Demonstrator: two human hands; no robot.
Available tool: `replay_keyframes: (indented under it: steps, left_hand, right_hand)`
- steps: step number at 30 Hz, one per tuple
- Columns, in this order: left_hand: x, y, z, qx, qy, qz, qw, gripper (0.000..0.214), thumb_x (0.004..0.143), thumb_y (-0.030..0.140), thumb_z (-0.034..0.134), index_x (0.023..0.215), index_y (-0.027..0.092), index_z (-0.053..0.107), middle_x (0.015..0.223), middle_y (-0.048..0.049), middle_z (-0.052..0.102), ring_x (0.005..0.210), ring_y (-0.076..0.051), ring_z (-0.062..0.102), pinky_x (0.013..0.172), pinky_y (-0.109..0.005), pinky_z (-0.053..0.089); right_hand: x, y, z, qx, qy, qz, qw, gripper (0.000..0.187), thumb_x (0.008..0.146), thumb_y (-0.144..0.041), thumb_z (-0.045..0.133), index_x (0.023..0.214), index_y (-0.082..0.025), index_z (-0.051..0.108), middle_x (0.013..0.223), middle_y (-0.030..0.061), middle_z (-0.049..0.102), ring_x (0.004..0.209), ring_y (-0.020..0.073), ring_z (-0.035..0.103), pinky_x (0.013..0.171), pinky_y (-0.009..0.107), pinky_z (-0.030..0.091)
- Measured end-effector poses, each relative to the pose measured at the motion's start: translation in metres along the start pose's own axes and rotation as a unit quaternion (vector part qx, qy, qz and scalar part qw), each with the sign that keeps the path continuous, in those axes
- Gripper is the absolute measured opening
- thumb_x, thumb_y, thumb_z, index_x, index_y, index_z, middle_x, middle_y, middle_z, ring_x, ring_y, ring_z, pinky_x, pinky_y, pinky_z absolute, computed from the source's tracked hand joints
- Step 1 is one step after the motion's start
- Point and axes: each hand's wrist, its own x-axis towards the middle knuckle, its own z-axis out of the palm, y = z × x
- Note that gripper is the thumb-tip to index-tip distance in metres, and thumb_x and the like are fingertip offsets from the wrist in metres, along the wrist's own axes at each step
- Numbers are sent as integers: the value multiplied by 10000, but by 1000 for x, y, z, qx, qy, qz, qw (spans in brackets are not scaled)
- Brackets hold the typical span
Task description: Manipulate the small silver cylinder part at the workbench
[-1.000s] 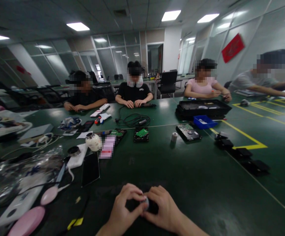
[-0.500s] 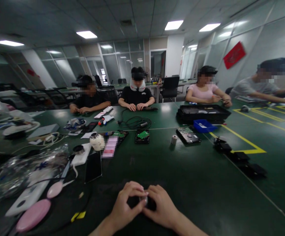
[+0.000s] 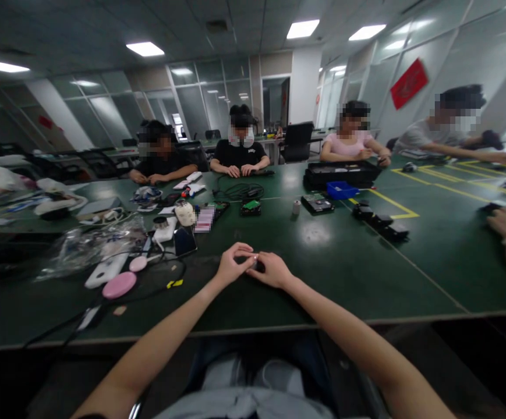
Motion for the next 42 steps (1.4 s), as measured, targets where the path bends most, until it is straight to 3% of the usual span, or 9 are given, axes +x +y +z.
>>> replay_keyframes:
  steps: [4, 8, 17, 23, 26, 30, 34, 38, 42]
  left_hand:
    - [-11, 16, -1, 7, 33, 38, 999, 231, 726, 157, 719, 930, 158, 612, 828, -37, 743, 827, -199, 712, 831, -326, 521]
    - [-18, 3, 0, 22, 65, 74, 995, 255, 689, 147, 735, 912, 167, 613, 700, -7, 720, 702, -211, 698, 727, -348, 533]
    - [-25, -12, 3, -5, 61, 53, 997, 167, 758, 234, 717, 862, 189, 594, 842, -38, 748, 800, -198, 723, 795, -314, 547]
    - [3, -29, -30, 26, 110, 45, 993, 155, 852, 319, 621, 881, 212, 512, 907, -54, 759, 904, -215, 722, 861, -353, 522]
    - [10, -51, -49, 74, 92, 8, 993, 176, 782, 304, 695, 826, 218, 548, 804, -35, 772, 866, -251, 728, 843, -383, 510]
    - [2, -69, -52, 125, 35, -29, 991, 192, 696, 253, 769, 824, 234, 627, 752, -4, 779, 873, -273, 721, 859, -405, 480]
    - [-3, -69, -46, 139, 15, -44, 989, 304, 673, 247, 793, 941, 256, 652, 868, -3, 784, 992, -281, 687, 924, -436, 440]
    - [-2, -64, -46, 110, 16, -43, 993, 216, 699, 236, 774, 883, 251, 664, 792, -5, 777, 916, -276, 711, 905, -434, 465]
    - [-3, -50, -40, 51, 33, -15, 998, 140, 770, 288, 726, 866, 222, 649, 892, -39, 766, 870, -239, 727, 877, -379, 512]
  right_hand:
    - [-10, -19, -8, -30, 27, -10, 999, 271, 834, -384, 633, 938, -133, 630, 883, 76, 657, 828, 215, 615, 778, 318, 448]
    - [-15, -20, 2, -55, 49, -26, 997, 218, 797, -348, 671, 898, -157, 650, 826, 46, 678, 751, 191, 632, 719, 282, 466]
    - [-17, -12, 7, -28, 31, -10, 999, 280, 834, -420, 611, 929, -160, 654, 866, 66, 665, 809, 219, 616, 754, 312, 448]
    - [-17, -19, 0, -32, 37, -12, 999, 274, 839, -445, 611, 911, -183, 650, 843, 44, 661, 777, 203, 610, 733, 303, 452]
    - [-17, -20, -1, -27, 33, -10, 999, 275, 848, -451, 603, 925, -191, 648, 858, 42, 660, 786, 203, 607, 737, 309, 451]
    - [-15, -17, 1, -19, 26, -4, 999, 302, 843, -468, 608, 941, -185, 649, 871, 52, 661, 801, 213, 605, 745, 320, 447]
    - [-15, -14, 2, -20, 20, -1, 1000, 321, 841, -488, 608, 948, -189, 651, 873, 54, 657, 802, 213, 602, 744, 320, 442]
    - [-16, -14, 1, -22, 14, -2, 1000, 317, 847, -485, 604, 960, -192, 644, 889, 51, 649, 821, 207, 598, 754, 312, 439]
    - [-16, -13, 1, -23, 13, -5, 1000, 307, 841, -477, 612, 924, -184, 642, 866, 51, 632, 795, 202, 589, 732, 308, 436]
